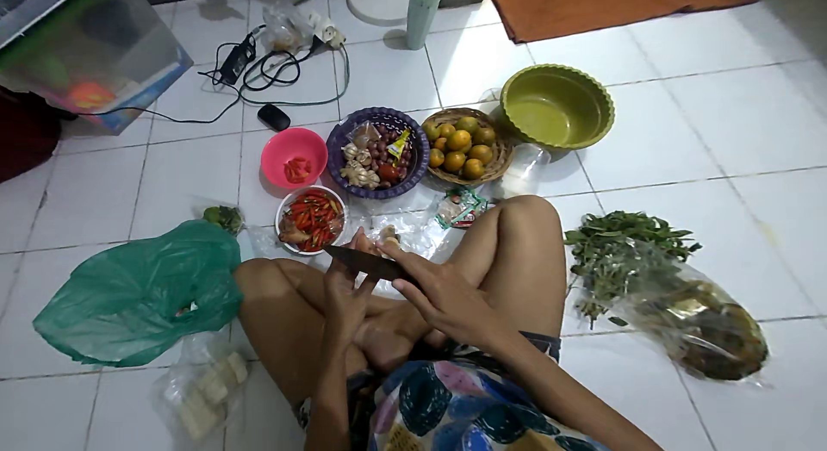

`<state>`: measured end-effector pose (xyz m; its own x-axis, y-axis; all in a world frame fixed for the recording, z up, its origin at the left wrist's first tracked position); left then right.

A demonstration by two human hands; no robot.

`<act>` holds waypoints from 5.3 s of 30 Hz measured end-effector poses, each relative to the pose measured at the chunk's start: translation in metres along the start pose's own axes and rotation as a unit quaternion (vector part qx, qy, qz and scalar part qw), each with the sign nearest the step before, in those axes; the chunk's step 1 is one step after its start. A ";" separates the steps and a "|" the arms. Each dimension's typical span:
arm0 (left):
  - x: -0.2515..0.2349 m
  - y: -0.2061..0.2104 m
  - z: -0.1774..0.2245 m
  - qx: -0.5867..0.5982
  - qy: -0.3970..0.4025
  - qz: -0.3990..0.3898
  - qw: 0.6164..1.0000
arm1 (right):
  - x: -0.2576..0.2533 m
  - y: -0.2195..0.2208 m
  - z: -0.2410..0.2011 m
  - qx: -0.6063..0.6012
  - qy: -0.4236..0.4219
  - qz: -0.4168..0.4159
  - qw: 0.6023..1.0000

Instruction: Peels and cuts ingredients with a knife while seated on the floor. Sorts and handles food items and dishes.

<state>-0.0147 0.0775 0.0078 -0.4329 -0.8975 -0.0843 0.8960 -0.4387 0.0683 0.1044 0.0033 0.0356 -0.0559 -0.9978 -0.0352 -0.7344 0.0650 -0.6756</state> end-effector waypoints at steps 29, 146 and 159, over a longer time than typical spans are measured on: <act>0.000 -0.008 0.020 -0.251 0.155 0.053 0.954 | -0.017 0.008 -0.006 -0.009 -0.036 0.089 0.995; 0.013 -0.014 0.020 0.029 0.200 0.123 0.972 | 0.008 0.007 -0.016 -0.091 0.013 0.067 0.994; 0.002 -0.009 0.002 0.301 -0.019 0.003 0.954 | 0.023 -0.016 -0.040 0.016 -0.117 -0.011 0.993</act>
<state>-0.0235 0.0798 0.0093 -0.4419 -0.8959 -0.0462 0.6850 -0.3703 0.6274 0.0877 -0.0199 0.0756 0.1222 -0.9746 -0.1877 -0.7123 0.0456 -0.7004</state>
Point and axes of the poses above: each hand's wrist, its own x-axis away from the middle knuckle, its own y-axis out of the palm, z = x × y, the point moved 8 cm from there along -x, towards the middle knuckle, and after that the axes turned 2 degrees about -z, right-handed, at the moved point
